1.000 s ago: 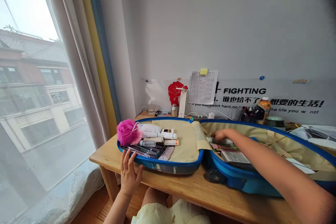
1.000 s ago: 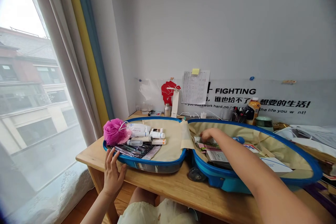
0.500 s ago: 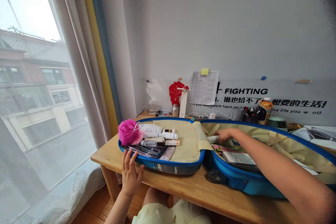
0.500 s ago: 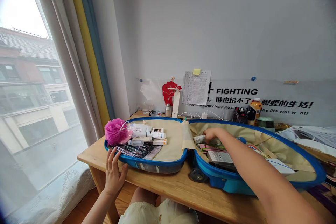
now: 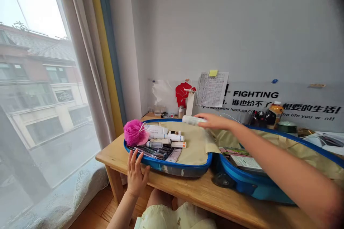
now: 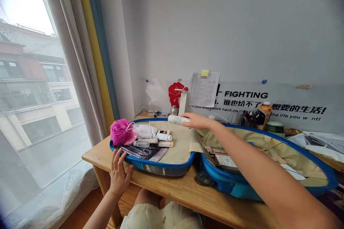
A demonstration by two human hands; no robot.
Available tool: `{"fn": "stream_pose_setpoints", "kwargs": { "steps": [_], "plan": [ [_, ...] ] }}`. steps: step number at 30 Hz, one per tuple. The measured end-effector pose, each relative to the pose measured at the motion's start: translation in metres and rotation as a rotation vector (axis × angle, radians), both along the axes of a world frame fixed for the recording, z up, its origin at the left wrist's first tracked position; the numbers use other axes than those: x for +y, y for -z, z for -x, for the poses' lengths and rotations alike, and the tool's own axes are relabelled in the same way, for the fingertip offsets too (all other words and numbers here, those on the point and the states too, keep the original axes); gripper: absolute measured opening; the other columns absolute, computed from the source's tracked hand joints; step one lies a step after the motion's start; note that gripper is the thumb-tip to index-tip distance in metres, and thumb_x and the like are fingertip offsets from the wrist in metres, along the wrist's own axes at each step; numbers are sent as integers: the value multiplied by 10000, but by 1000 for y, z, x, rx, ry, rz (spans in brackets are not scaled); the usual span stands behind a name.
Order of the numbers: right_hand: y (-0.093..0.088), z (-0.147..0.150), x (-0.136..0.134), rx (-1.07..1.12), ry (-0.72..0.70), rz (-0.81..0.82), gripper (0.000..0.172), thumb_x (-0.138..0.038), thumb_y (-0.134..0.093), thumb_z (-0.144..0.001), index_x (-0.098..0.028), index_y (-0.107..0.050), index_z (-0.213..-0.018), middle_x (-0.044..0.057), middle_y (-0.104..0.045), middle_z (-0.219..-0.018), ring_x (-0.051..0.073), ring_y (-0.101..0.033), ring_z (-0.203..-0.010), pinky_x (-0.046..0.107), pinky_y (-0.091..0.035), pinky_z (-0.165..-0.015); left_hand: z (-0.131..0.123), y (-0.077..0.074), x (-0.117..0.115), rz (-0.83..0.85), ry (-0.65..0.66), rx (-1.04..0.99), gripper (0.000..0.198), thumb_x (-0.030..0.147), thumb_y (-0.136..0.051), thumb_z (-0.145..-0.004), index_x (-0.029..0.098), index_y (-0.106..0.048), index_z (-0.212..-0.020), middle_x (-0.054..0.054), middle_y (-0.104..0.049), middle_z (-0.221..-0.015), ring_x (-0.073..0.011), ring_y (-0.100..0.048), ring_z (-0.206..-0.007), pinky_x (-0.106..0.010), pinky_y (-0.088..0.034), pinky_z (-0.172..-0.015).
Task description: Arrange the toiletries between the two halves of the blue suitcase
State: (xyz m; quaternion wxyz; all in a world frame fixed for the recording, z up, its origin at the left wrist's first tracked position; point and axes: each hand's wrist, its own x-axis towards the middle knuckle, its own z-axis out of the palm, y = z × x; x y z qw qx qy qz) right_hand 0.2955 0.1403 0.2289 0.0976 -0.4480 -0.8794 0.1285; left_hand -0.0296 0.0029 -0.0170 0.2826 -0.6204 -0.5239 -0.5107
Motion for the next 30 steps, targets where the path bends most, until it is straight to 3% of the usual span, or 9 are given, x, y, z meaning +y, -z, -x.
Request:
{"fn": "stream_pose_setpoints", "kwargs": {
  "steps": [6,13,19,25,28,30],
  "plan": [
    [43,95,-14,16,-154,-17,511,-300,-597,-745,-228,-555,-1249,56,-638,-1208,214,-603,-1039,292,-465,-887,0,3,1,18,-2,-19,537,297,-462,-926,222,-314,-1436,-142,-335,-1496,-316,-194,-1452,-562,-277,-1136],
    [64,159,-13,-26,-220,-9,562,-295,-616,-788,-169,-469,-1316,125,-531,-1318,231,-535,-1160,430,-437,-972,0,2,2,-6,1,6,537,295,-460,-928,214,-308,-1437,-152,-344,-1484,-308,-190,-1453,-547,-290,-1127],
    [77,174,-39,-39,-303,8,611,-262,-598,-711,-212,-499,-1311,114,-571,-1252,237,-580,-1095,350,-457,-931,0,3,2,-4,-3,8,537,282,-462,-925,214,-310,-1436,-149,-339,-1492,-306,-183,-1456,-537,-296,-1123],
    [93,174,-57,-12,-250,-26,595,-265,-598,-706,-188,-530,-1291,138,-567,-1236,254,-588,-1061,373,-445,-928,1,3,2,-11,-1,6,540,292,-466,-923,216,-310,-1435,-149,-337,-1495,-309,-197,-1452,-540,-299,-1121],
    [90,172,-59,15,-232,-26,569,-323,-650,-701,-192,-577,-1250,126,-590,-1208,248,-592,-1050,357,-450,-919,1,2,1,-2,4,6,541,290,-461,-929,220,-299,-1440,-149,-332,-1494,-307,-186,-1455,-546,-286,-1127],
    [78,164,-52,43,-208,-24,530,-367,-674,-703,-200,-614,-1202,105,-611,-1178,225,-605,-1010,327,-462,-887,1,1,0,-2,7,5,540,287,-459,-931,222,-298,-1442,-147,-330,-1493,-304,-183,-1456,-544,-280,-1132]
  ]
}}
